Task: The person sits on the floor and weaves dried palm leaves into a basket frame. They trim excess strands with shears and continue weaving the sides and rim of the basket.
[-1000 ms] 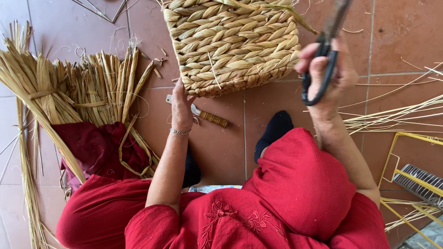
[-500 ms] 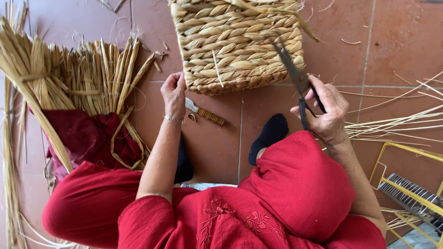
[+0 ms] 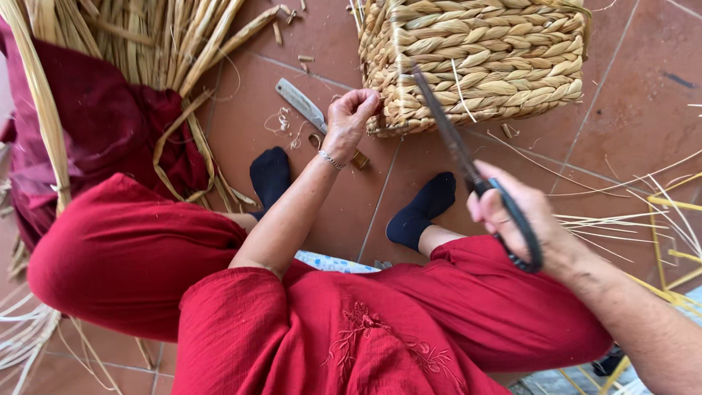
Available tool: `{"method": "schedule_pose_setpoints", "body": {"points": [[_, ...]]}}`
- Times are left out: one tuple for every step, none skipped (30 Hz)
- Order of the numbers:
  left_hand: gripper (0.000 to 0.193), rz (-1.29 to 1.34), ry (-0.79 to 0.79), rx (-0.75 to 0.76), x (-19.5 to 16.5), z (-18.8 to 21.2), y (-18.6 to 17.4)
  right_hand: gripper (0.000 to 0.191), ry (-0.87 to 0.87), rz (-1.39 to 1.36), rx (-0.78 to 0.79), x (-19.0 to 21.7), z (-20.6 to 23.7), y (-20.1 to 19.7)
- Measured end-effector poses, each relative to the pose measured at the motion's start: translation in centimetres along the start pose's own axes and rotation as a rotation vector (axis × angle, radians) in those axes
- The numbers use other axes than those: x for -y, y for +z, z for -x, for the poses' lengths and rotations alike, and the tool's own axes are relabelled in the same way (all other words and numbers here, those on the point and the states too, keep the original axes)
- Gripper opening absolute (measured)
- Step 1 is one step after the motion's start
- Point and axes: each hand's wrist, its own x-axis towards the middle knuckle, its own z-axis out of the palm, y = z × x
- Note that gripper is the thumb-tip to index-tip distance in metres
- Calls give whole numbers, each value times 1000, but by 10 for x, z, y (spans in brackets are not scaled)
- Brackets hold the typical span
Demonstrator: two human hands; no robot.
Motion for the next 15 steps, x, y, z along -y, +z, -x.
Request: {"method": "schedule_pose_setpoints", "body": {"points": [[23, -8, -6, -5, 3, 2, 0, 69, 87, -38, -7, -3, -1, 15], [22, -19, -6, -10, 4, 2, -1, 64, 135, -39, -7, -5, -3, 27], [22, -33, -5, -16, 5, 3, -2, 60, 180, -41, -8, -7, -5, 40], [21, 33, -23, -11, 5, 3, -2, 57, 227, -43, -13, -8, -6, 51], [21, 100, -41, -2, 5, 4, -2, 55, 287, -26, -18, -8, -6, 60], [21, 167, -56, 10, 4, 4, -2, 56, 344, -9, -26, -8, -10, 69], [21, 185, -59, 9, 3, 5, -1, 60, 400, 6, -35, -8, -14, 78], [22, 201, -65, 10, 2, 6, -1, 60, 363, 38, -43, -8, -19, 85], [22, 218, -71, 12, 0, 8, -1, 60, 326, 68, -52, -9, -24, 93], [23, 233, -72, 16, -1, 9, -1, 59, 290, 98, -60, -10, -29, 100], [24, 248, -73, 21, -3, 11, 0, 58, 312, 34, -96, -12, -34, 108], [24, 263, -74, 28, -5, 12, 0, 57, 331, -30, -134, -15, -40, 116], [24, 253, -83, 19, -8, 14, 0, 56, 349, -94, -173, -19, -44, 123], [24, 243, -92, 11, -8, 14, -1, 57, 340, -107, -193, -24, -49, 131], [24, 233, -100, 2, -10, 15, 0, 57, 331, -120, -213, -29, -51, 137]]}}
